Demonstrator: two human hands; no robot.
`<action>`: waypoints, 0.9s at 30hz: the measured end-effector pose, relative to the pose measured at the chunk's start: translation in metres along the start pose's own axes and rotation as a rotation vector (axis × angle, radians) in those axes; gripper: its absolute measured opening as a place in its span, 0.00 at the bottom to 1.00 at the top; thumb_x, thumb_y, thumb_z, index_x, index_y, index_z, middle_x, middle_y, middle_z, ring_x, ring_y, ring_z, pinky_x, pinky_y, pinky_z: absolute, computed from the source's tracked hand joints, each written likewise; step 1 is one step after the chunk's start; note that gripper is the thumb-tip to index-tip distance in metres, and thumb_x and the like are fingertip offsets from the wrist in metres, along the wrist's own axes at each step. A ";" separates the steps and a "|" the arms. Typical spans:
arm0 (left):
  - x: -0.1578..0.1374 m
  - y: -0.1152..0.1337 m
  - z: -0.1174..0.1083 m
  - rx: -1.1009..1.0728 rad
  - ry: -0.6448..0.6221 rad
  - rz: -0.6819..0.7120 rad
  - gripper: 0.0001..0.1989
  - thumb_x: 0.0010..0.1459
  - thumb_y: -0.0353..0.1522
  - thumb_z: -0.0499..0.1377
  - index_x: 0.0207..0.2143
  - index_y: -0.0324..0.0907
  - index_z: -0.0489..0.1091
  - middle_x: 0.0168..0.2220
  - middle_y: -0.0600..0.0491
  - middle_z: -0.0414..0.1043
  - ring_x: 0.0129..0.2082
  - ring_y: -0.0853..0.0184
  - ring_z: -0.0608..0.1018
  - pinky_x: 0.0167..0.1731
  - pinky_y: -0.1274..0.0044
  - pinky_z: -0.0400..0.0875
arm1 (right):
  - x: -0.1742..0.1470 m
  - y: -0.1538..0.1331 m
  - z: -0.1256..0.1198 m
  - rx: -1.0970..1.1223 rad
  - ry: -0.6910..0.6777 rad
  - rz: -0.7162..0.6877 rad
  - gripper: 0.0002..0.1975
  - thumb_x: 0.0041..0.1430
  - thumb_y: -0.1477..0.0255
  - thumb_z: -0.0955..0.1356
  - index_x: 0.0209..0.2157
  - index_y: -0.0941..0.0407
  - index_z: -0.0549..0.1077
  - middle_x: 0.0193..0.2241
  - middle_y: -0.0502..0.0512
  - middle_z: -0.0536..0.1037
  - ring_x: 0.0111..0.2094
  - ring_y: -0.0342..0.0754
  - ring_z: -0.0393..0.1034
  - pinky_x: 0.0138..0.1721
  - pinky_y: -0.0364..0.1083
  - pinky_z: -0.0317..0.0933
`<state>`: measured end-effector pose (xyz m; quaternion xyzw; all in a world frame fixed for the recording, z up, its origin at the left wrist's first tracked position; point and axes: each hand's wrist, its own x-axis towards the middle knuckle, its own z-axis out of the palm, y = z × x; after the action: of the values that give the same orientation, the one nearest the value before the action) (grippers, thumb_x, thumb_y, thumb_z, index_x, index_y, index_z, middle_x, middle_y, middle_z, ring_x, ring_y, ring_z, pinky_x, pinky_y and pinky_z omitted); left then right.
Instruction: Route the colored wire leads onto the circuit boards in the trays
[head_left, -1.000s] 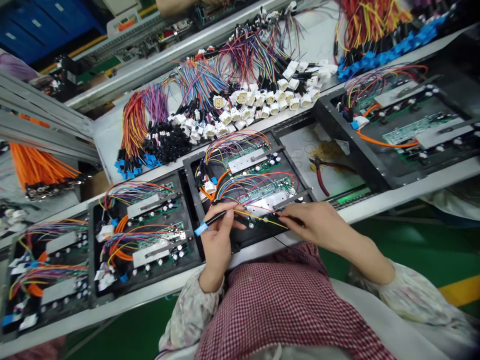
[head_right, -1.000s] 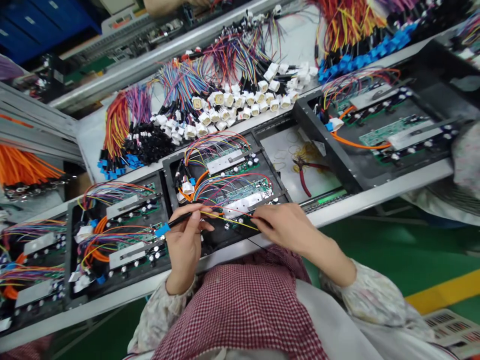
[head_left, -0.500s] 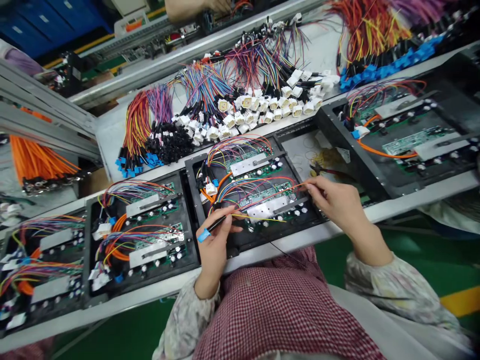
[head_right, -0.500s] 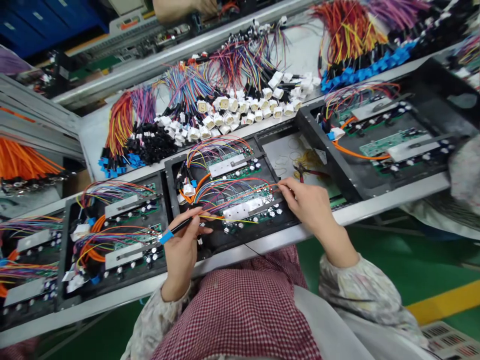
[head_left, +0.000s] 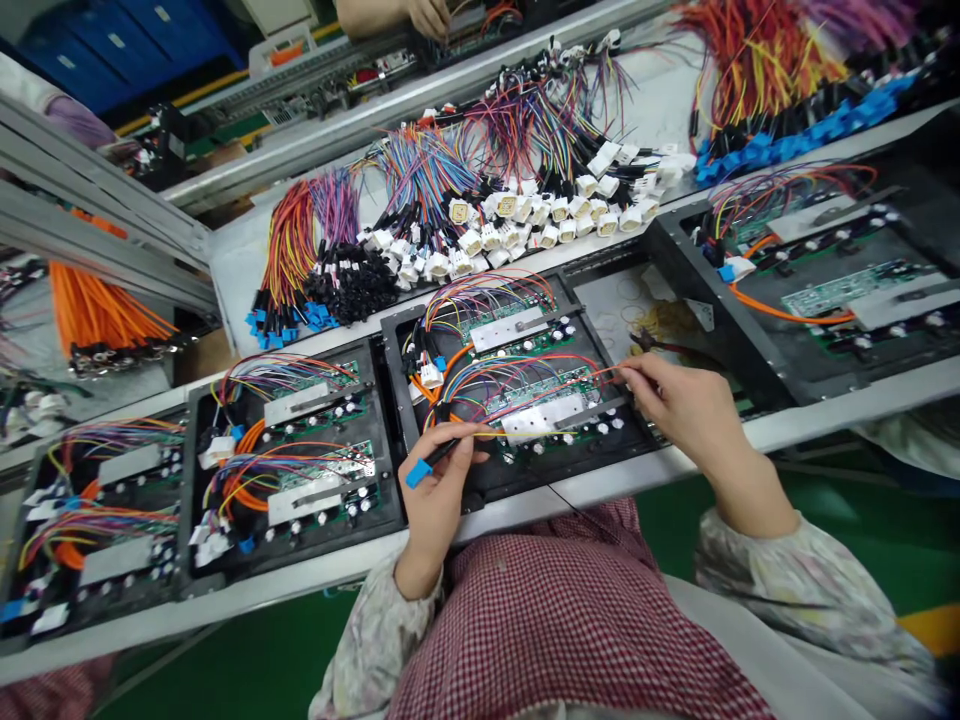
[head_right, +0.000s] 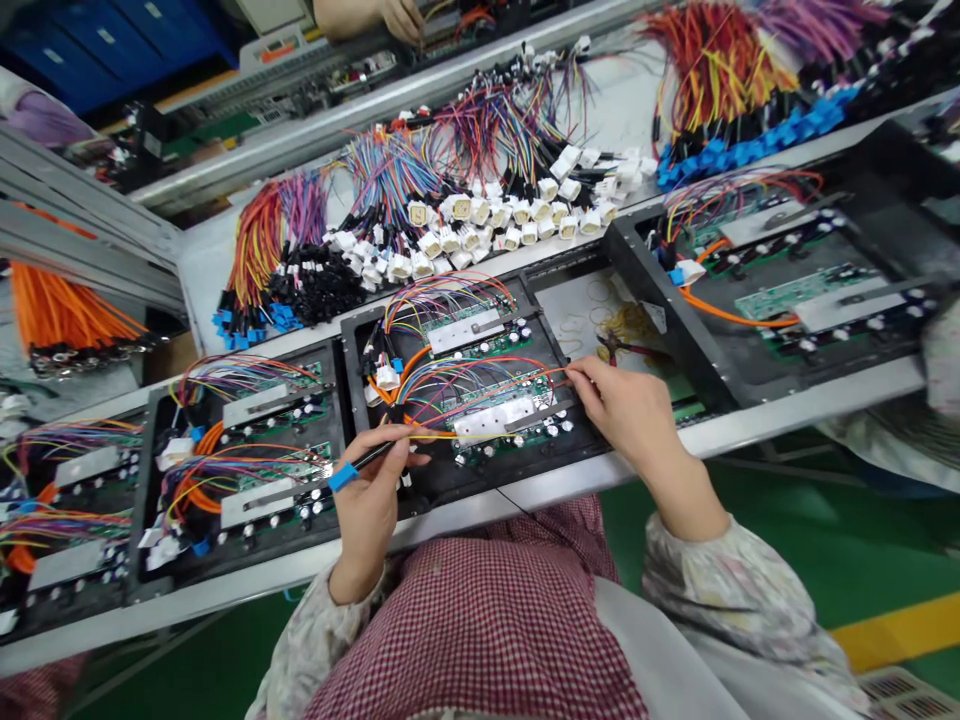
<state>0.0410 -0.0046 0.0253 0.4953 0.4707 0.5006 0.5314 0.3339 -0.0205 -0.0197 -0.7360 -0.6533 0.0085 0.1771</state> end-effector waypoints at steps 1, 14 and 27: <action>-0.001 0.000 -0.001 0.003 0.000 0.006 0.05 0.62 0.33 0.64 0.38 0.43 0.80 0.36 0.51 0.81 0.38 0.64 0.84 0.31 0.78 0.83 | 0.000 0.000 0.000 -0.008 0.003 0.003 0.20 0.69 0.60 0.59 0.39 0.54 0.79 0.26 0.56 0.81 0.23 0.49 0.71 0.25 0.45 0.50; -0.002 0.000 -0.005 0.053 0.004 0.041 0.06 0.61 0.33 0.65 0.40 0.45 0.81 0.37 0.50 0.83 0.36 0.65 0.84 0.30 0.80 0.80 | 0.003 -0.006 -0.003 0.001 0.017 -0.021 0.20 0.69 0.60 0.60 0.39 0.54 0.80 0.28 0.57 0.82 0.25 0.49 0.73 0.25 0.45 0.49; -0.002 -0.002 -0.007 0.038 0.018 0.037 0.05 0.61 0.33 0.65 0.38 0.45 0.82 0.36 0.50 0.83 0.37 0.65 0.84 0.29 0.80 0.79 | 0.003 -0.006 -0.005 0.025 0.001 -0.042 0.19 0.69 0.60 0.60 0.39 0.54 0.80 0.31 0.57 0.82 0.26 0.50 0.74 0.25 0.46 0.52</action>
<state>0.0345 -0.0064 0.0224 0.5093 0.4755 0.5058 0.5085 0.3302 -0.0180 -0.0131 -0.7199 -0.6683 0.0127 0.1868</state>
